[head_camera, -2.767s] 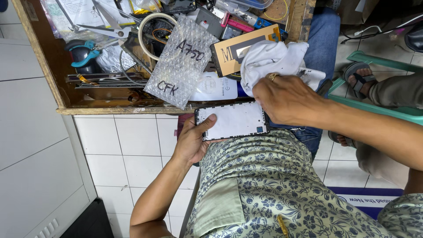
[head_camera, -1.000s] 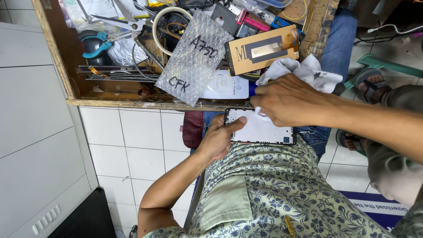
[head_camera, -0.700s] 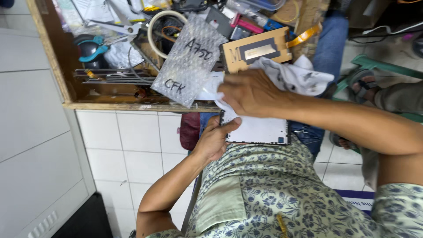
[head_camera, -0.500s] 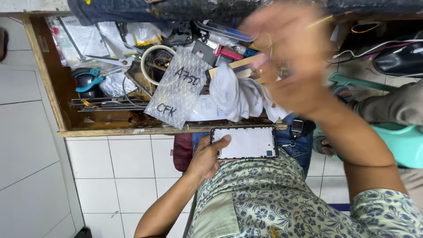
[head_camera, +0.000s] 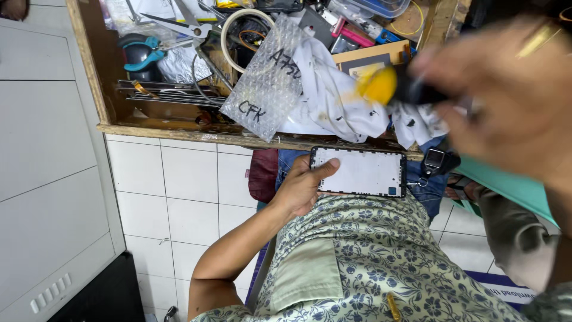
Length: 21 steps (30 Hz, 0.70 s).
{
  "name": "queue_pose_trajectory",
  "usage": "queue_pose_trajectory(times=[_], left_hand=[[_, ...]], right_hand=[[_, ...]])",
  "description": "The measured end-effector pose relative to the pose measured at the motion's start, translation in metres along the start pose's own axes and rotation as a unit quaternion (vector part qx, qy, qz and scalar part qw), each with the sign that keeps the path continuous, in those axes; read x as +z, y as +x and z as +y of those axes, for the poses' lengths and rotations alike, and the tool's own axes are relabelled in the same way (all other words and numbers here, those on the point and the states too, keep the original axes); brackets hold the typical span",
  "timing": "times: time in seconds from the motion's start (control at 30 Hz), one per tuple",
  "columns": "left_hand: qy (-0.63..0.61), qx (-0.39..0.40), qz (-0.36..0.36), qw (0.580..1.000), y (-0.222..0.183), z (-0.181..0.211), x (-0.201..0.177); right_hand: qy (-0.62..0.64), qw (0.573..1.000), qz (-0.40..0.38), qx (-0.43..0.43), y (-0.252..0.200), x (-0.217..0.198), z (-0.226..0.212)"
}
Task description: The person cleans a phone screen with a cloth, applies liquid from a bottle, and then uses a screwdriver on the device internal components while holding it over a cluttered repair bench.
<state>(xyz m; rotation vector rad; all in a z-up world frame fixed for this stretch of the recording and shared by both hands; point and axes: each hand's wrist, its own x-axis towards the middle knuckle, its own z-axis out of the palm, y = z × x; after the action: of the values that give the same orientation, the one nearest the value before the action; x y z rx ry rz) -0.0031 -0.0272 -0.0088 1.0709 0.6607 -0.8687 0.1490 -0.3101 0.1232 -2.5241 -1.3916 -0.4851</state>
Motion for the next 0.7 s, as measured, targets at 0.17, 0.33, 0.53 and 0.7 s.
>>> queue_pose_trajectory(times=[0.17,0.33,0.53,0.7], left_hand=[[-0.072,0.047,-0.050,0.995,0.003,-0.002,0.003],[-0.073,0.046,-0.047,0.995,0.001,0.002,0.006],[-0.129,0.059,-0.082,0.986,0.005,-0.004,0.005],[-0.049,0.040,-0.042,0.997,0.006,-0.008,0.000]], right_hand=[[0.064,0.983,-0.169,-0.035,0.002,0.025,-0.070],[0.060,0.981,-0.181,-0.044,0.012,0.041,-0.084],[0.043,0.977,-0.205,-0.045,0.006,0.036,-0.090],[0.053,0.972,-0.231,0.006,-0.004,0.023,-0.090]])
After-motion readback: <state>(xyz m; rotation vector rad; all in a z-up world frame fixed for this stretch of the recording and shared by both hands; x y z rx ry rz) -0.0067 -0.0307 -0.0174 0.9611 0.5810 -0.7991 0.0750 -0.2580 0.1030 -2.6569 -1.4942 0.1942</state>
